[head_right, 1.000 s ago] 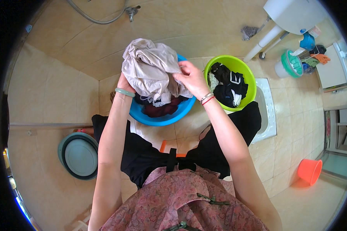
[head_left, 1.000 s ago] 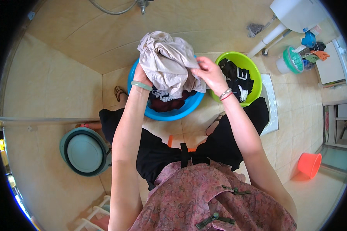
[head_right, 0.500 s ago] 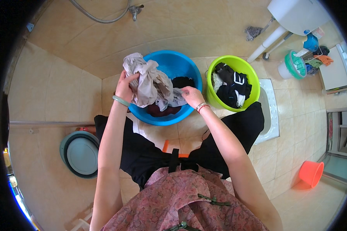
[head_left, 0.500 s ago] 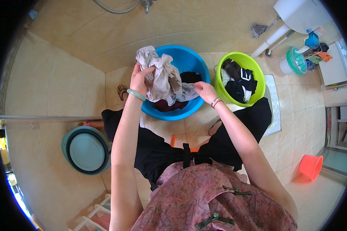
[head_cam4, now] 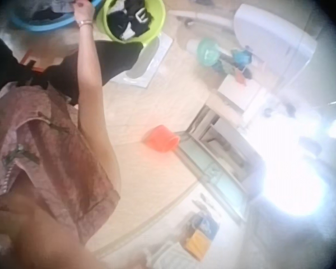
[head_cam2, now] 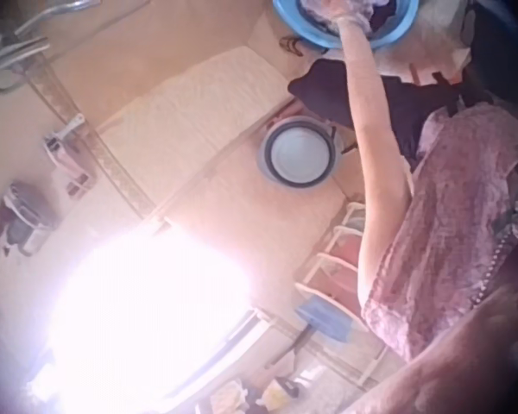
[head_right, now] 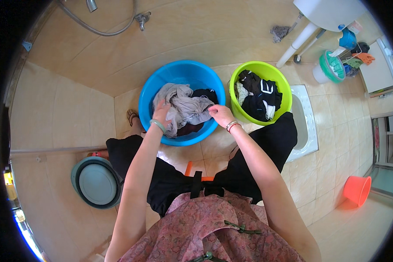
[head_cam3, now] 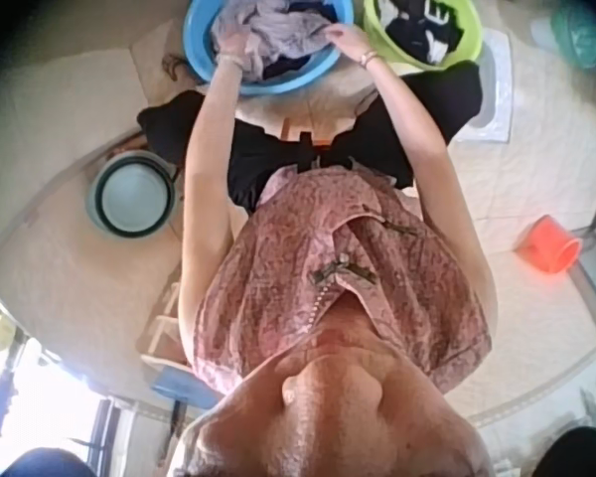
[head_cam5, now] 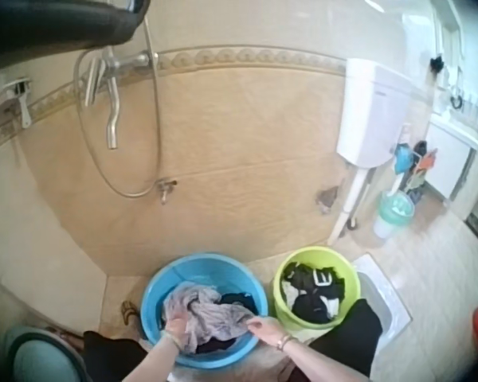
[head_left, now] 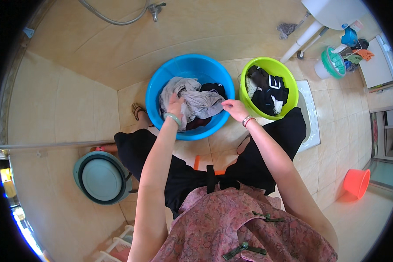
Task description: The person transfers various garments from a green bucket into a blue basin. They then fill the green bucket with water from a shower head and pour it over the clothes in the blue basin. Finally, the person washes the clothes by hand in the basin under running water.
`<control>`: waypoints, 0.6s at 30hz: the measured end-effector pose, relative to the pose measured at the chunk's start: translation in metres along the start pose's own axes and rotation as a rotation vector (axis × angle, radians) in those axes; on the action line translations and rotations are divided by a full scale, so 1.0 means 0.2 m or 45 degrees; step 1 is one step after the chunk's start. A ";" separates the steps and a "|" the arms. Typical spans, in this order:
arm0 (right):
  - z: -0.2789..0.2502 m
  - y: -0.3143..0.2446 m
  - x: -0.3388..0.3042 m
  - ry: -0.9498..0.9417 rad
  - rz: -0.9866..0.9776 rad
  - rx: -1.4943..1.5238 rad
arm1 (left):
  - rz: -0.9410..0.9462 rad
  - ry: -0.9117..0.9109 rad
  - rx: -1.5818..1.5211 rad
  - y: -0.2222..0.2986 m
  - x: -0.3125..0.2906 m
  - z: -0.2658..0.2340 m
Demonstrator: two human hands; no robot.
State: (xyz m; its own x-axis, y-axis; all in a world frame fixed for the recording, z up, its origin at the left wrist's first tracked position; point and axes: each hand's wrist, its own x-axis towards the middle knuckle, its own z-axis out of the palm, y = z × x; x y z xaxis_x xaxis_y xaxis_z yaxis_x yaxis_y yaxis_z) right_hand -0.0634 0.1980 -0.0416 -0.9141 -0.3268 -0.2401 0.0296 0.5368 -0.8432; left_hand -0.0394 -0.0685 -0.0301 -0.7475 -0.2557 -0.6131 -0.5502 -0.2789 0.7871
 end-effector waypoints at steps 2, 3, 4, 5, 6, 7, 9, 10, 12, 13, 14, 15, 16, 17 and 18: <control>-0.02 0.01 0.01 0.024 -0.028 0.018 | -0.024 -0.048 -0.008 -0.03 0.01 0.09; -0.05 0.03 0.01 0.049 -0.026 0.016 | -0.045 -0.093 -0.013 -0.04 0.01 0.17; -0.08 0.04 0.02 0.094 -0.013 0.011 | -0.076 -0.120 -0.068 -0.06 0.00 0.23; -0.09 0.05 0.03 0.138 0.000 0.007 | -0.114 -0.187 -0.095 -0.07 -0.01 0.28; -0.13 0.05 0.03 0.200 -0.003 0.027 | -0.150 -0.251 -0.123 -0.06 -0.03 0.33; -0.18 0.07 0.05 0.239 0.064 -0.024 | -0.187 -0.314 -0.151 -0.07 -0.05 0.38; -0.30 0.16 0.10 0.338 0.144 0.148 | -0.206 -0.406 -0.159 -0.09 -0.04 0.51; -0.35 0.20 0.14 0.480 0.144 0.042 | -0.221 -0.447 -0.178 -0.10 -0.04 0.57; -0.45 0.27 0.18 0.688 0.197 -0.149 | -0.231 -0.462 -0.169 -0.13 -0.05 0.69; -0.52 0.32 0.20 0.797 0.257 -0.271 | -0.247 -0.499 -0.189 -0.14 -0.05 0.74; -0.59 0.39 0.23 0.820 0.336 -0.373 | -0.262 -0.536 -0.210 -0.14 -0.05 0.79; -0.63 0.41 0.24 0.829 0.413 -0.467 | -0.279 -0.559 -0.230 -0.15 -0.05 0.81; -0.66 0.43 0.25 0.812 0.615 -0.555 | -0.308 -0.584 -0.264 -0.16 -0.05 0.82; -0.69 0.45 0.25 0.781 0.728 -0.626 | -0.325 -0.593 -0.273 -0.17 -0.06 0.84; -0.70 0.45 0.25 0.827 0.785 -0.727 | -0.346 -0.599 -0.281 -0.17 -0.07 0.85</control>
State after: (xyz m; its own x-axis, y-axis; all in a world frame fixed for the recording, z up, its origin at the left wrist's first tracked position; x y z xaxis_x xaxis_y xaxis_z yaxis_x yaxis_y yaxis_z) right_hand -0.1625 0.3389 -0.0625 -0.8515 0.5138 -0.1041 0.5213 0.8088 -0.2721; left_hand -0.0728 0.1011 -0.0364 -0.7031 0.2762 -0.6552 -0.6923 -0.4760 0.5423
